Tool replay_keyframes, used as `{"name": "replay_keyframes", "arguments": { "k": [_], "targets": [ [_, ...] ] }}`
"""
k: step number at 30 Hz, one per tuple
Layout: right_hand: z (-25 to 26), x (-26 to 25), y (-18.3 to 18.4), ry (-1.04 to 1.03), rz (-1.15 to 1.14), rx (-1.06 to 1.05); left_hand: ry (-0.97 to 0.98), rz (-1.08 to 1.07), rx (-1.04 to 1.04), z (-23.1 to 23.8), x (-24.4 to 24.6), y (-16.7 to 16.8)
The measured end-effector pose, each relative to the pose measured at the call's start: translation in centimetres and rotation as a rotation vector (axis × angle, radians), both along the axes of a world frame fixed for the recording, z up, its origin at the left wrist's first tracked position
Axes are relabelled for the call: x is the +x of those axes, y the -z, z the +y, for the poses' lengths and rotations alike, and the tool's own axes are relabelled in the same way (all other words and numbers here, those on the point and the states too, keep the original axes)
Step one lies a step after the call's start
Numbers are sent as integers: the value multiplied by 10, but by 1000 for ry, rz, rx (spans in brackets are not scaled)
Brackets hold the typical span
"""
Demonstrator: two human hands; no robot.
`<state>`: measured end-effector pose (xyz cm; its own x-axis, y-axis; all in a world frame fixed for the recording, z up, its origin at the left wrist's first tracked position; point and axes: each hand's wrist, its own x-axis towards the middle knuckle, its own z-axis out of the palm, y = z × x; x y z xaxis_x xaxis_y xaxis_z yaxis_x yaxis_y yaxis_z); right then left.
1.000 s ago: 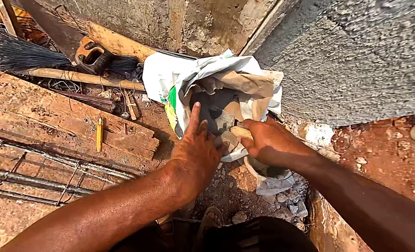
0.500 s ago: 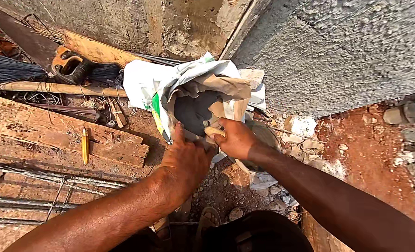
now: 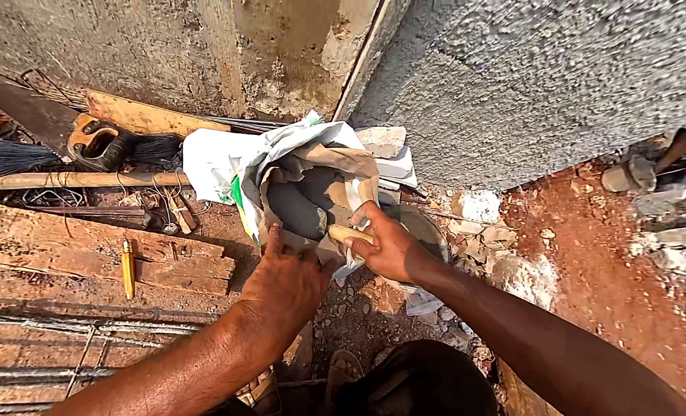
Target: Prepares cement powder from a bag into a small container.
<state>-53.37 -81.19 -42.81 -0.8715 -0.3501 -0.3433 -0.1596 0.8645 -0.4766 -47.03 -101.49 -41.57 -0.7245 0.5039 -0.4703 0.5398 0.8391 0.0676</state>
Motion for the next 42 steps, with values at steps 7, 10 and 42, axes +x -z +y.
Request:
{"name": "replay_keyframes", "arguments": {
  "k": [7, 10, 42],
  "targets": [
    [20, 4, -7, 31, -8, -78, -29, 25, 41, -11, 4, -1],
    [29, 9, -7, 40, -13, -99, -35, 65, 67, -15, 5, 0],
    [47, 44, -60, 144, -2, 11, 30, -12, -73, 31, 33, 0]
  ]
}}
